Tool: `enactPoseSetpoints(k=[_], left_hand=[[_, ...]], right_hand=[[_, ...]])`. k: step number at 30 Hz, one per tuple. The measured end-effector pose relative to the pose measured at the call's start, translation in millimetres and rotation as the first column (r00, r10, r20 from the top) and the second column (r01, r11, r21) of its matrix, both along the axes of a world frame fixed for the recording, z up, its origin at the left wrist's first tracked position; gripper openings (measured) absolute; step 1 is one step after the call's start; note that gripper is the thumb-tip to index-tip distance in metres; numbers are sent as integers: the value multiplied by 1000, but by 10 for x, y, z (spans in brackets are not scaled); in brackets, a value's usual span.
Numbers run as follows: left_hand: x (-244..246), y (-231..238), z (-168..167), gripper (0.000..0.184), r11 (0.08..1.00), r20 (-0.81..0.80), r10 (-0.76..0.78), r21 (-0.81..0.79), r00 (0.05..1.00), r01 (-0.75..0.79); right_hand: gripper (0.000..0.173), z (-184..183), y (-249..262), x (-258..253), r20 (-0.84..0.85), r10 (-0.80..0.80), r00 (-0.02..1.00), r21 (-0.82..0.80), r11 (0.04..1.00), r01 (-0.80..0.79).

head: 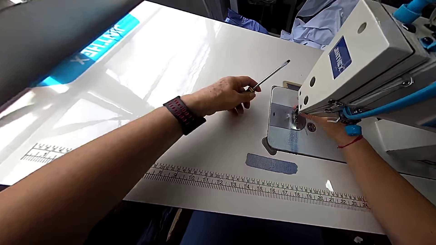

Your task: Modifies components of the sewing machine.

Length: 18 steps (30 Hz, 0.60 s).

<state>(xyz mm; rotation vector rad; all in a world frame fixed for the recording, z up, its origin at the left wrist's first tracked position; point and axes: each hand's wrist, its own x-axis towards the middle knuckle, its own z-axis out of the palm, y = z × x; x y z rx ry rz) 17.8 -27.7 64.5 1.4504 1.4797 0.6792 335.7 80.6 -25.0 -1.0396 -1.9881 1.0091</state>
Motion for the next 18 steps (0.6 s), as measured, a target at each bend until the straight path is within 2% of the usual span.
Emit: enactPoseSetpoints(k=[2,5,7,9,11,14,18], left_hand=[[-17,185,-120,26,986,-96,-83,137,992,96],[-159,296,-341,21,923,-125,-152,336,980,186],[-283,280,-317,10,919,-90,-184,337,979,204],[-386,254,-256,3,944,-66,-197,258,978,208],[-473,256,-256,3,946,-46,-219,234,975,224],[-514,284,-310,6,917,-33,-278,290,960,276],[-437,280,-349,7,894,-68,-308,319,949,314]], right_hand=[[43,-69,137,43,-66,146,987,-67,986,-150],[36,129,-31,-68,-47,163,986,-107,980,-167],[32,180,-96,-121,-28,155,988,-81,984,-156],[29,199,-170,-159,-41,130,991,-42,990,-131],[27,222,-207,-204,-61,136,989,-11,991,-137],[27,180,-193,-198,-74,143,987,70,988,-138],[29,190,-224,-228,-133,169,977,20,986,-168]])
